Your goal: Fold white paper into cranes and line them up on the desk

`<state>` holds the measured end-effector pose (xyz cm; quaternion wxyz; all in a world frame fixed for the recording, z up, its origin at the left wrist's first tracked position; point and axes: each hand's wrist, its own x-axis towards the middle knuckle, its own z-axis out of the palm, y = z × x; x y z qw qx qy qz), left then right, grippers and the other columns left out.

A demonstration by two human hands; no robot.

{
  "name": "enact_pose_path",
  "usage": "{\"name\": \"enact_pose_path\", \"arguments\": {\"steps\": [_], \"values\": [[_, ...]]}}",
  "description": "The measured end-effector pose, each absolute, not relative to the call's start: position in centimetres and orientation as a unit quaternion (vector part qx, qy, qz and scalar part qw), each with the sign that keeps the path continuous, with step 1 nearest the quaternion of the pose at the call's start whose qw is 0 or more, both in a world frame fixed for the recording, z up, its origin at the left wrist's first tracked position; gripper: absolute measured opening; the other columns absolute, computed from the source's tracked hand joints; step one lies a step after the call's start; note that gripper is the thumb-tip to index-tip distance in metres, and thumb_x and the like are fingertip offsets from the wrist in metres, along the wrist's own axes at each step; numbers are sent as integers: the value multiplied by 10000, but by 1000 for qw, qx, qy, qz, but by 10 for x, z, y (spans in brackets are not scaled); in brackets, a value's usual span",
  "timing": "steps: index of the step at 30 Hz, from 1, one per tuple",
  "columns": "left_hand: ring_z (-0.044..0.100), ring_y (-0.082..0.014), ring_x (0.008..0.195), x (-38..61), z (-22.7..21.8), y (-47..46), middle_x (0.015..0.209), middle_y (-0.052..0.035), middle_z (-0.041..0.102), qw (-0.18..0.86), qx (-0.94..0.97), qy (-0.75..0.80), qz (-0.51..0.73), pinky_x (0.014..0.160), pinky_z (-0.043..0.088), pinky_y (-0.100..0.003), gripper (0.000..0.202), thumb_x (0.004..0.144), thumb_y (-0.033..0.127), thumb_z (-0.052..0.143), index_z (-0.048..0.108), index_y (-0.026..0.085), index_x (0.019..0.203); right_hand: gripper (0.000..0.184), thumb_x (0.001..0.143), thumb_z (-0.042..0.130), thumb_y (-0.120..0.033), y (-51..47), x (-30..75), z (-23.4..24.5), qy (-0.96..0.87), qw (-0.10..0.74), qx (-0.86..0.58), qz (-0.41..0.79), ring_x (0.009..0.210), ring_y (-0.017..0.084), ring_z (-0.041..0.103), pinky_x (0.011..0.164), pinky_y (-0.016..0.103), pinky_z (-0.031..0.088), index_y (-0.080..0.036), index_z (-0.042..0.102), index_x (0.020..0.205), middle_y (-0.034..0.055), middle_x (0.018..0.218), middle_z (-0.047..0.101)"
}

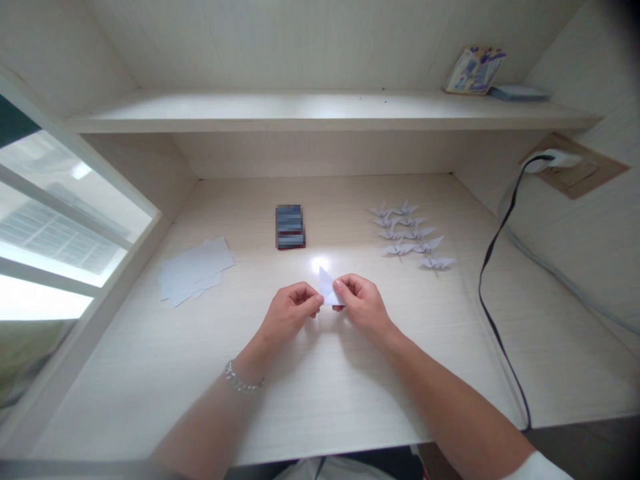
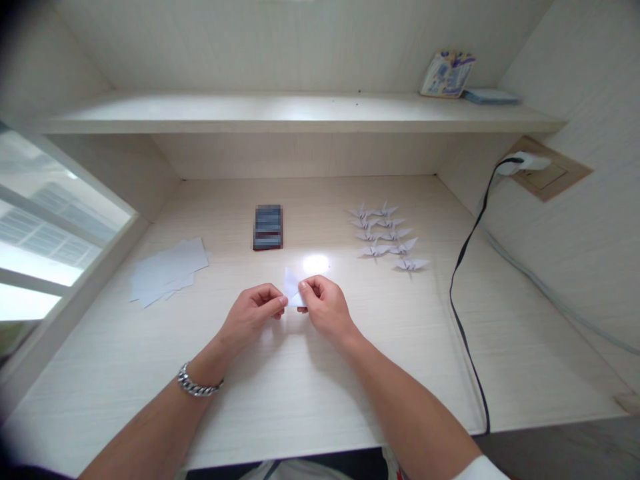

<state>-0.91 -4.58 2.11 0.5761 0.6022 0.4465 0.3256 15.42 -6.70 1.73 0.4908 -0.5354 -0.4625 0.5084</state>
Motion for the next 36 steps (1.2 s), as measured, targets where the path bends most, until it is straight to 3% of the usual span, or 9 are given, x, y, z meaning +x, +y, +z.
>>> {"name": "enact_pose_path", "arguments": {"steps": [6, 14, 18, 31, 36], "values": [[504, -106, 575, -11, 23, -45, 623, -14, 579, 620, 588, 424, 300, 573, 389, -231, 205, 763, 331, 578, 583, 136, 700, 268, 789, 546, -409, -66, 153, 15, -457, 492, -540, 507, 547, 108, 554, 524, 253, 511, -146, 575, 745, 4, 666, 583], [439, -88, 529, -10, 25, -45, 545, 19, 508, 620, 580, 416, 326, 532, 333, -219, 205, 749, 291, 568, 524, 147, 611, 270, 785, 551, -408, -69, 150, 19, -454, 486, -526, 530, 520, 104, 541, 490, 236, 471, -147, 579, 721, -4, 612, 578], [481, -115, 558, -10, 26, -45, 579, -9, 533, 670, 536, 396, 326, 557, 378, -242, 273, 805, 333, 453, 523, 153, 612, 267, 785, 552, -399, -69, 150, 21, -448, 484, -526, 537, 495, 99, 531, 478, 232, 448, -146, 576, 704, -10, 575, 571], [447, -98, 528, -7, 19, -45, 540, 7, 503, 631, 556, 433, 324, 528, 339, -226, 241, 770, 307, 511, 528, 145, 592, 229, 709, 647, -352, -69, 147, 18, -336, 469, -483, 659, 502, 74, 493, 478, 207, 433, -130, 603, 676, 3, 621, 577], [411, -87, 489, -5, 19, -47, 493, 20, 481, 631, 527, 447, 353, 501, 313, -220, 195, 715, 228, 522, 500, 151, 538, 251, 718, 634, -381, -69, 145, 15, -356, 476, -494, 634, 494, 84, 500, 460, 208, 428, -136, 590, 687, 5, 605, 577]]}}
